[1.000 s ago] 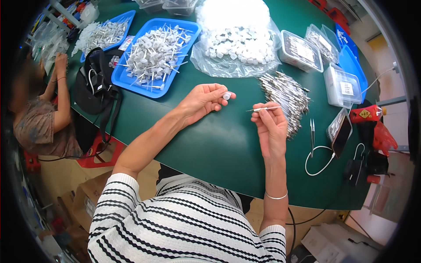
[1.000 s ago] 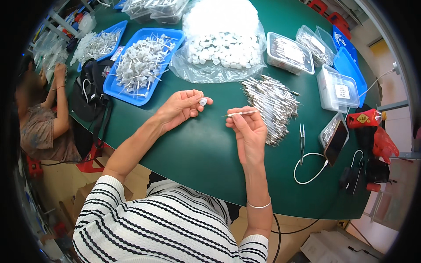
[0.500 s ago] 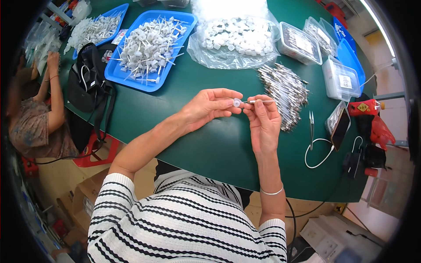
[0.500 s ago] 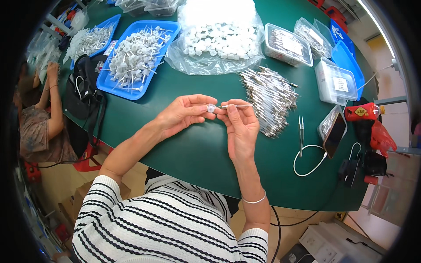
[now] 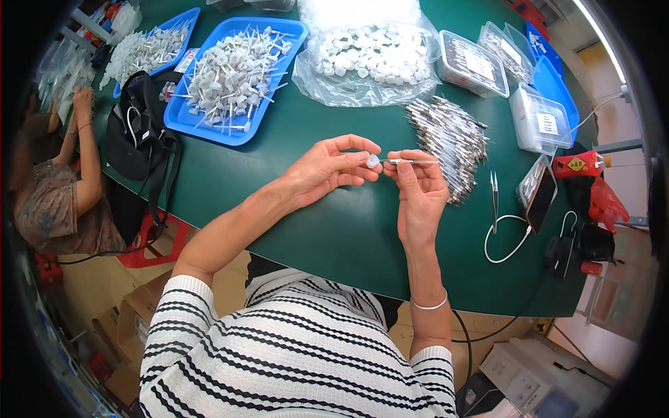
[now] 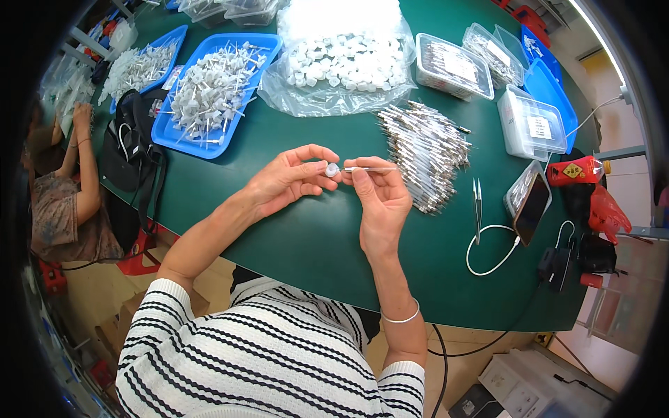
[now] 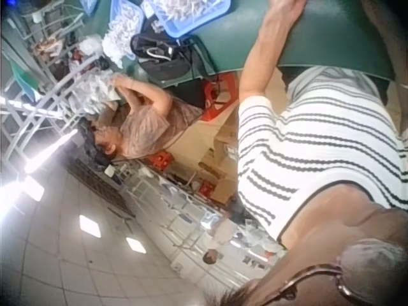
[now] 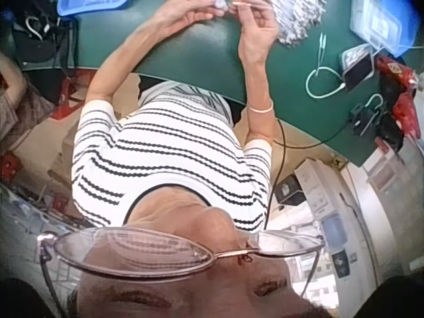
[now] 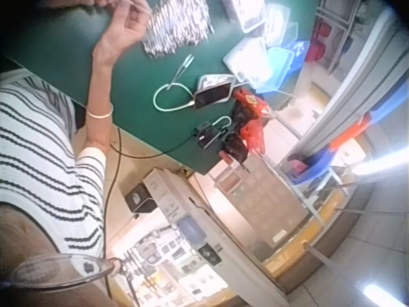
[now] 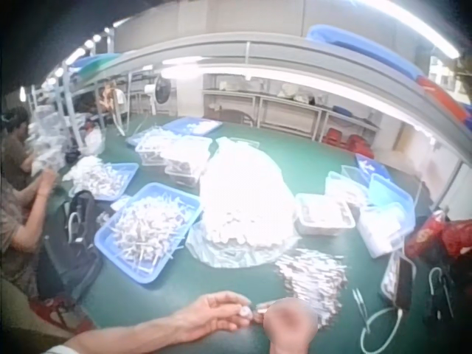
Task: The person sits at a green workbench and repeatedly picks up small white circular components and thin metal rods. They insert the rods into the components by hand and place the assembled units into a blue tray. The process is repetitive, with the person handling items one at a time.
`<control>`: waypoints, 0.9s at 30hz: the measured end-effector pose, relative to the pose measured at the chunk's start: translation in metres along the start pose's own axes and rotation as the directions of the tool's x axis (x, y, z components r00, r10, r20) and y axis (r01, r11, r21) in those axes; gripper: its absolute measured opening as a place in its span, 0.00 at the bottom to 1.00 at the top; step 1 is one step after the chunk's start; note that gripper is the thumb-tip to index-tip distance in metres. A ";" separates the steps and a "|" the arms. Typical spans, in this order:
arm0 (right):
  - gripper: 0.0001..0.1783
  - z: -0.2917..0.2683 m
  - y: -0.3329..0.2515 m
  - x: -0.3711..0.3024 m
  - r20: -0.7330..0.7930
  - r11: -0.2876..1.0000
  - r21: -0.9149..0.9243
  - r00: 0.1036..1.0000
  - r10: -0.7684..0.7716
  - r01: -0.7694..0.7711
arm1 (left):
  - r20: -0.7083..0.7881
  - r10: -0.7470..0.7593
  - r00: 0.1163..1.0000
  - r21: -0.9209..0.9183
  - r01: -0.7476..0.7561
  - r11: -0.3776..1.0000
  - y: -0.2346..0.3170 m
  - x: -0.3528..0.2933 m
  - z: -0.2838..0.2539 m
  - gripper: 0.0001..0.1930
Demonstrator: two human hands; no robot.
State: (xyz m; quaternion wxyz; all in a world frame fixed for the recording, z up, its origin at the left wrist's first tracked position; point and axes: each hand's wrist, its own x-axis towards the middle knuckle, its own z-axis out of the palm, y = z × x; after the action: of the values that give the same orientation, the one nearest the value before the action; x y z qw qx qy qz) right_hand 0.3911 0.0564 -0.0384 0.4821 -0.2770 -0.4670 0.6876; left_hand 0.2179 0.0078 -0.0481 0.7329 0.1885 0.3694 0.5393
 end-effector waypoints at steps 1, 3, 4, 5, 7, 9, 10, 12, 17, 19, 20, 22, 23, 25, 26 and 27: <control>0.08 0.000 0.000 0.000 -0.003 1.000 0.007 1.000 0.003 -0.003 | -0.004 0.014 1.000 0.050 -0.014 0.999 0.001 0.000 0.000 0.10; 0.08 -0.002 -0.001 0.000 -0.009 1.000 0.021 1.000 0.011 -0.011 | -0.011 0.042 0.999 0.150 -0.039 0.988 0.003 -0.003 0.003 0.10; 0.08 -0.002 -0.001 0.000 -0.008 0.999 0.026 1.000 0.022 -0.022 | -0.021 0.072 0.997 0.215 -0.066 0.974 0.004 -0.003 0.005 0.10; 0.08 -0.003 -0.001 0.000 -0.008 0.999 0.031 0.999 0.033 -0.033 | -0.029 0.103 0.994 0.280 -0.091 0.956 0.005 -0.004 0.007 0.10; 0.08 -0.003 0.000 0.001 0.000 0.998 0.025 0.999 0.052 -0.052 | -0.029 0.163 0.986 0.400 -0.138 0.906 0.005 -0.004 0.008 0.09; 0.08 -0.003 0.001 0.001 0.013 0.998 0.005 0.998 0.067 -0.067 | -0.011 0.220 0.975 0.508 -0.184 0.841 0.002 -0.004 0.009 0.09; 0.08 -0.003 0.001 0.000 0.018 0.998 -0.003 0.998 0.067 -0.067 | -0.004 0.232 0.973 0.524 -0.195 0.829 0.001 -0.004 0.009 0.09; 0.07 -0.001 0.000 -0.001 0.029 0.998 -0.018 0.997 0.069 -0.068 | 0.011 0.255 0.967 0.556 -0.218 0.802 0.000 -0.005 0.008 0.08; 0.07 -0.003 0.001 -0.001 0.047 0.992 -0.102 0.996 0.074 -0.069 | 0.016 0.300 0.954 0.638 -0.241 0.731 0.002 -0.006 0.007 0.07; 0.07 -0.003 0.000 -0.001 0.052 0.989 -0.132 0.996 0.077 -0.070 | 0.017 0.313 0.950 0.664 -0.245 0.706 0.003 -0.007 0.007 0.07; 0.07 -0.003 0.000 -0.001 0.052 0.988 -0.140 0.996 0.077 -0.069 | 0.019 0.319 0.948 0.672 -0.249 0.698 0.003 -0.007 0.007 0.07; 0.06 -0.003 0.000 -0.001 0.053 0.987 -0.149 0.996 0.077 -0.068 | 0.024 0.327 0.945 0.681 -0.256 0.686 0.004 -0.008 0.006 0.07; 0.06 -0.003 0.000 -0.001 0.053 0.986 -0.149 0.996 0.078 -0.069 | 0.027 0.330 0.944 0.682 -0.258 0.684 0.005 -0.008 0.006 0.07; 0.06 -0.003 0.000 -0.002 0.053 0.986 -0.152 0.995 0.080 -0.071 | 0.026 0.331 0.943 0.686 -0.258 0.680 0.005 -0.008 0.006 0.07; 0.06 -0.003 0.000 -0.002 0.053 0.985 -0.156 0.995 0.081 -0.072 | 0.024 0.331 0.943 0.689 -0.255 0.679 0.006 -0.008 0.006 0.07; 0.06 -0.004 0.000 -0.002 0.053 0.984 -0.160 0.995 0.082 -0.073 | 0.020 0.330 0.944 0.691 -0.252 0.677 0.006 -0.009 0.006 0.07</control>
State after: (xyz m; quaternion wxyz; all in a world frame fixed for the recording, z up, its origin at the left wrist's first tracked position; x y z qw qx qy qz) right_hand 0.3950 0.0562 -0.0399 0.4174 -0.3117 -0.5228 0.6747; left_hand 0.2172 0.0027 -0.0370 0.4951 0.4727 0.5456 0.4835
